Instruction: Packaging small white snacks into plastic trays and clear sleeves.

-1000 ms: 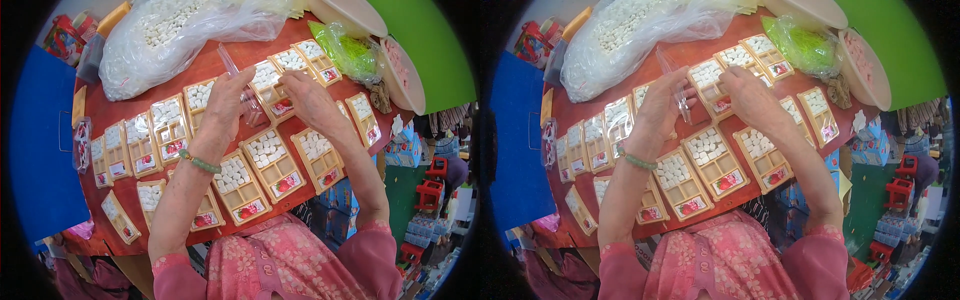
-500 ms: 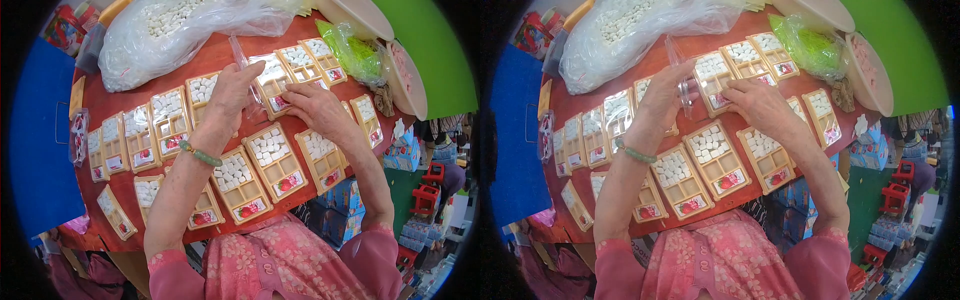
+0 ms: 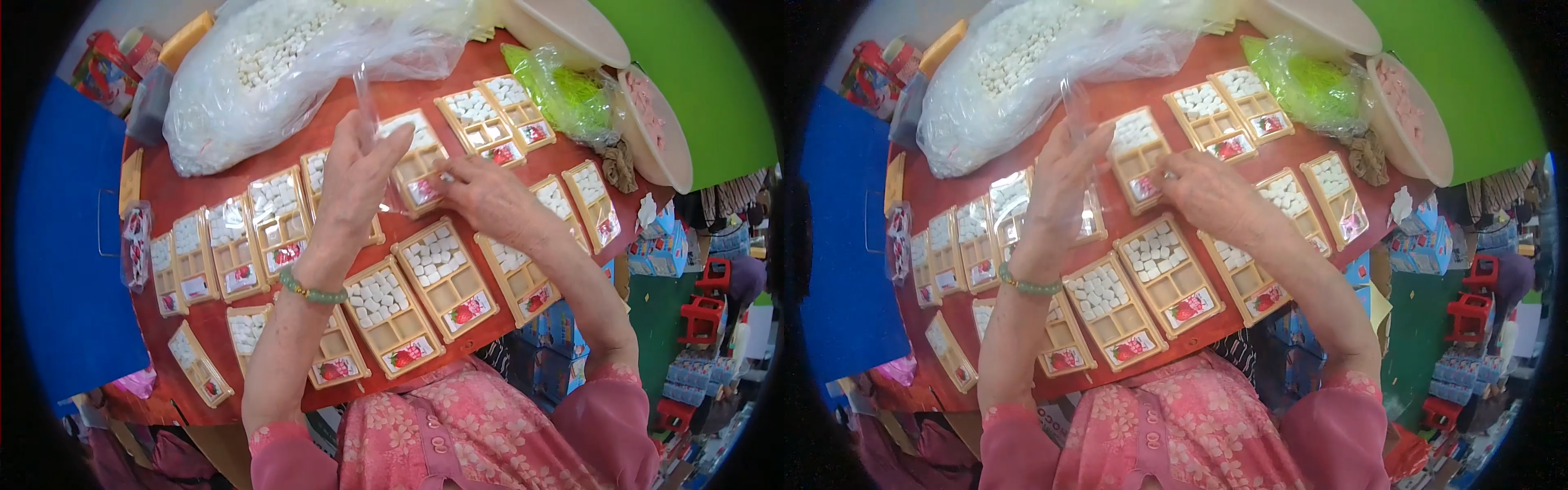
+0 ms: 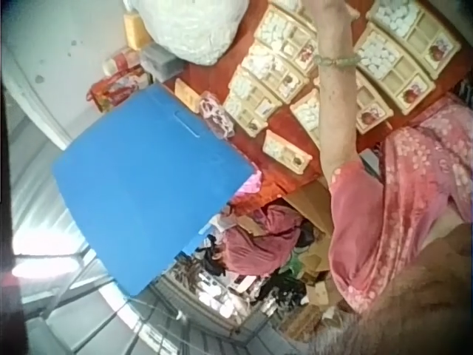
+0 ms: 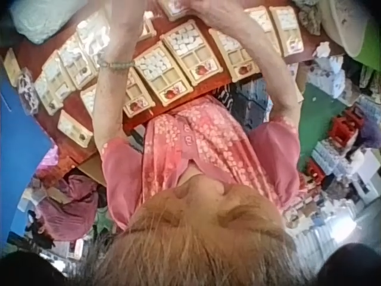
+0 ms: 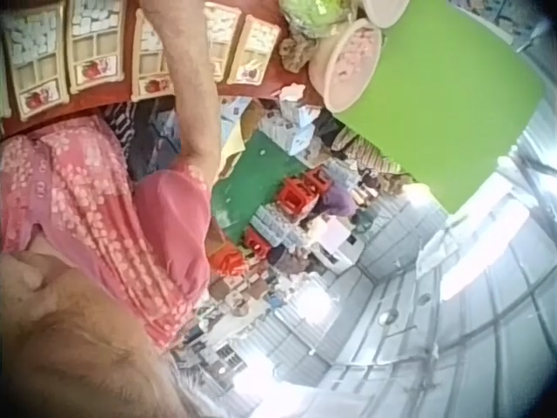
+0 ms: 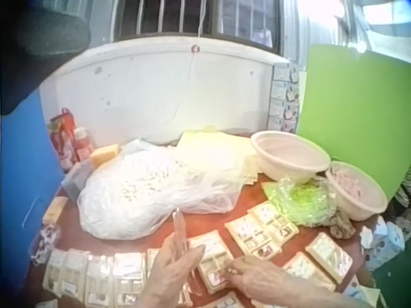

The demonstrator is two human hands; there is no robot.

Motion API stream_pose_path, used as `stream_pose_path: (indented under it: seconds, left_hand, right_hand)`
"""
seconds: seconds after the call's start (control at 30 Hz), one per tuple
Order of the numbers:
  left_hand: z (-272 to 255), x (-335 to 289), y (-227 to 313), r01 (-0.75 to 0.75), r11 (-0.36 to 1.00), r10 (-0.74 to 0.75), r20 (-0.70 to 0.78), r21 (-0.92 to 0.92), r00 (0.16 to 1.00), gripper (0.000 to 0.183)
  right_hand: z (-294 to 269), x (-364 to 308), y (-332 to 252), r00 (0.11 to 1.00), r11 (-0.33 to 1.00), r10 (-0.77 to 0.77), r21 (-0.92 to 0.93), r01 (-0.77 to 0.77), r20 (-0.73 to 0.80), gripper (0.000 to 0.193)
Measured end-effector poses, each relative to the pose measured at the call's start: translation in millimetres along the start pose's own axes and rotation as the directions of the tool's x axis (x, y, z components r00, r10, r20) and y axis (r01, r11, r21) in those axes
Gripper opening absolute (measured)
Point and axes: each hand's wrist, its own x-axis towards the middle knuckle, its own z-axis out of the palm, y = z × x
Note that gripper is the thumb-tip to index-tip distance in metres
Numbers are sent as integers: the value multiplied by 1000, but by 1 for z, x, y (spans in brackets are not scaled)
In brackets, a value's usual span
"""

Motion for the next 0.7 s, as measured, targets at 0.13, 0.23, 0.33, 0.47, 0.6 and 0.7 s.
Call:
stream_pose_path:
  seconds: [0.13, 0.23, 0.33, 0.47, 0.6, 0.7]
  left_hand:
    - [0, -3, -1, 70, 996, -69, 18, -63, 997, 59]
    - [2, -7, 2, 117, 965, -128, -34, -234, 991, 56]
    - [5, -6, 6, 95, 964, -92, 24, -250, 995, 61]
    - [6, -11, 1, 68, 980, -51, 90, -189, 995, 69]
    - [24, -25, 10, -73, 997, 77, 123, -33, 989, 75]
    - [31, -28, 2, -283, 955, 268, 149, 88, 952, 74]
  right_hand:
    - [11, 10, -7, 999, 998, -40, -45, 40, 11, 29]
    - [-4, 13, -20, 995, 998, -1, -55, 6, 105, 28]
    - [-12, 10, -22, 999, 996, 46, 74, -44, -25, 25]
    - [-42, 10, -30, 976, 854, 173, 514, -82, -130, 24]
    - [-45, 12, -29, 941, 247, 330, 955, -162, 74, 24]
    - [-48, 15, -44, 939, -28, 331, 996, -86, 90, 22]
